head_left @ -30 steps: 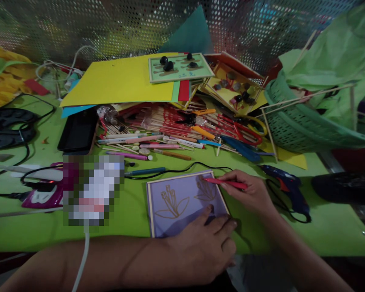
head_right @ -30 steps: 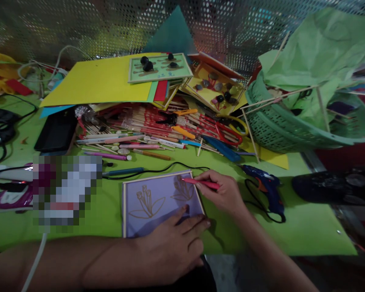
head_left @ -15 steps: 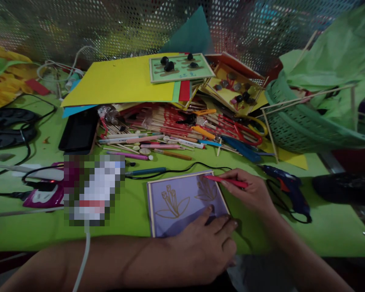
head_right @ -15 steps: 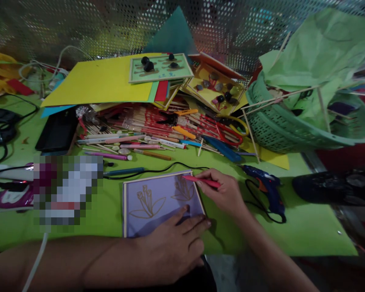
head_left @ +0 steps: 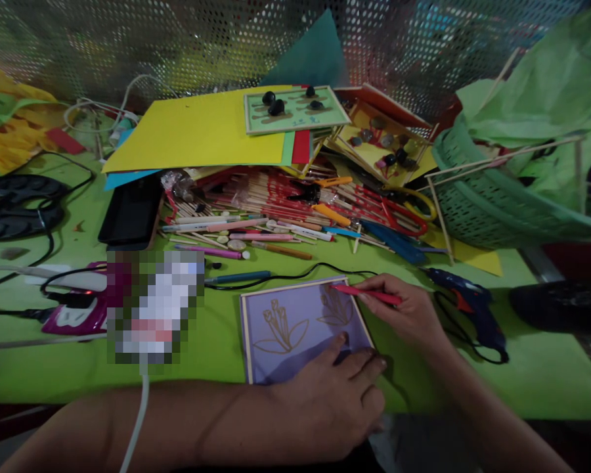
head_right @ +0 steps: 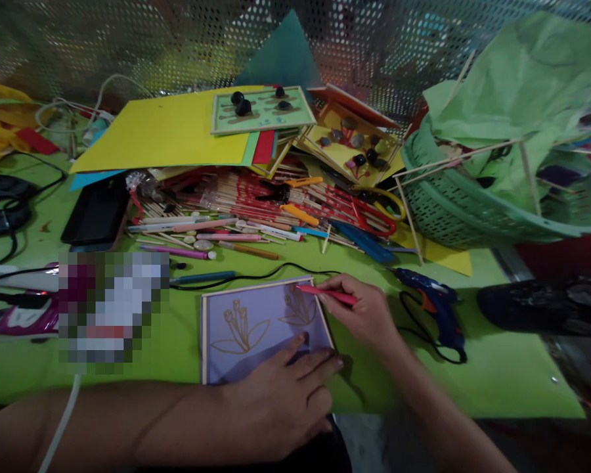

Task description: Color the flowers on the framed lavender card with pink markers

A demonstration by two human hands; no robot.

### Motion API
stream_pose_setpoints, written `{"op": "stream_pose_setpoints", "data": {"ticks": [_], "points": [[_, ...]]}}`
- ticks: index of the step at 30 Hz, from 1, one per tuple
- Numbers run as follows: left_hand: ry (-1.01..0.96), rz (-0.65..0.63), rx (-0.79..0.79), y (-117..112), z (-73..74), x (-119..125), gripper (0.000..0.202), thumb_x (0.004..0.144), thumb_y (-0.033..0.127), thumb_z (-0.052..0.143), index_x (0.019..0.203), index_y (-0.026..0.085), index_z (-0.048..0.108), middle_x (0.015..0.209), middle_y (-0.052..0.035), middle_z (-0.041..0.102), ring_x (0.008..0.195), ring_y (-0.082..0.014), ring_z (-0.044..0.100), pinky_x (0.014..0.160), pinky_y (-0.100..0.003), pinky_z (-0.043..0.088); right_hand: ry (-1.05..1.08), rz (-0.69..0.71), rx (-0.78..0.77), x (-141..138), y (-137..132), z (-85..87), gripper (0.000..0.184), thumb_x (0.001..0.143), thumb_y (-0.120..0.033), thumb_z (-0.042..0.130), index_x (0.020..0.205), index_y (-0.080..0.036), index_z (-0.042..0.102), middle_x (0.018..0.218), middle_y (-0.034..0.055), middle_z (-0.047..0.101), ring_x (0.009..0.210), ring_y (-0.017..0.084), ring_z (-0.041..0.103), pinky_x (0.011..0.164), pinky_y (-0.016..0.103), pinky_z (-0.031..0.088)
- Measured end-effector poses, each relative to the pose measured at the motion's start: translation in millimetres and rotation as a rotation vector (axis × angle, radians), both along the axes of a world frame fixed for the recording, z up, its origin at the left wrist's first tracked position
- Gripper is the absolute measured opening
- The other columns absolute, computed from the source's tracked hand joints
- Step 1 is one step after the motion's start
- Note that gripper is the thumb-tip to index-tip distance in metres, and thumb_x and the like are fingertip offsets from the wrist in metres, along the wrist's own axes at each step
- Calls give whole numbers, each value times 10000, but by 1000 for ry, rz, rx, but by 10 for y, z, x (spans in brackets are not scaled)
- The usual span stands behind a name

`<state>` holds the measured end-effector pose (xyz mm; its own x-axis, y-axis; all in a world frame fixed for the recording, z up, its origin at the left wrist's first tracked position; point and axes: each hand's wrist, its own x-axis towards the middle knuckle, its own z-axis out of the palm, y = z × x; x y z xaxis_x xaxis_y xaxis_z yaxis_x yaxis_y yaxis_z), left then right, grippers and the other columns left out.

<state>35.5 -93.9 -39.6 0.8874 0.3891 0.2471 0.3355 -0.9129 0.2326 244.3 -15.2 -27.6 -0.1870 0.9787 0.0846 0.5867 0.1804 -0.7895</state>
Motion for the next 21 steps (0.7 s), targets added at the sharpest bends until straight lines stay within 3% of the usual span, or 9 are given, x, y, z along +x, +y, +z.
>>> {"op": "stream_pose_setpoints", "data": {"ticks": [21], "points": [[-24,3,1,-1,-27,10,372,1081,384,378,1167,173,672,1485,-120,583,1346,-270,550,1117,-521,390,43,55,-11,15,1,-35,131,888,-304,704,948,-202,761,812,20,781,700,169,723,626,252,570]]}}
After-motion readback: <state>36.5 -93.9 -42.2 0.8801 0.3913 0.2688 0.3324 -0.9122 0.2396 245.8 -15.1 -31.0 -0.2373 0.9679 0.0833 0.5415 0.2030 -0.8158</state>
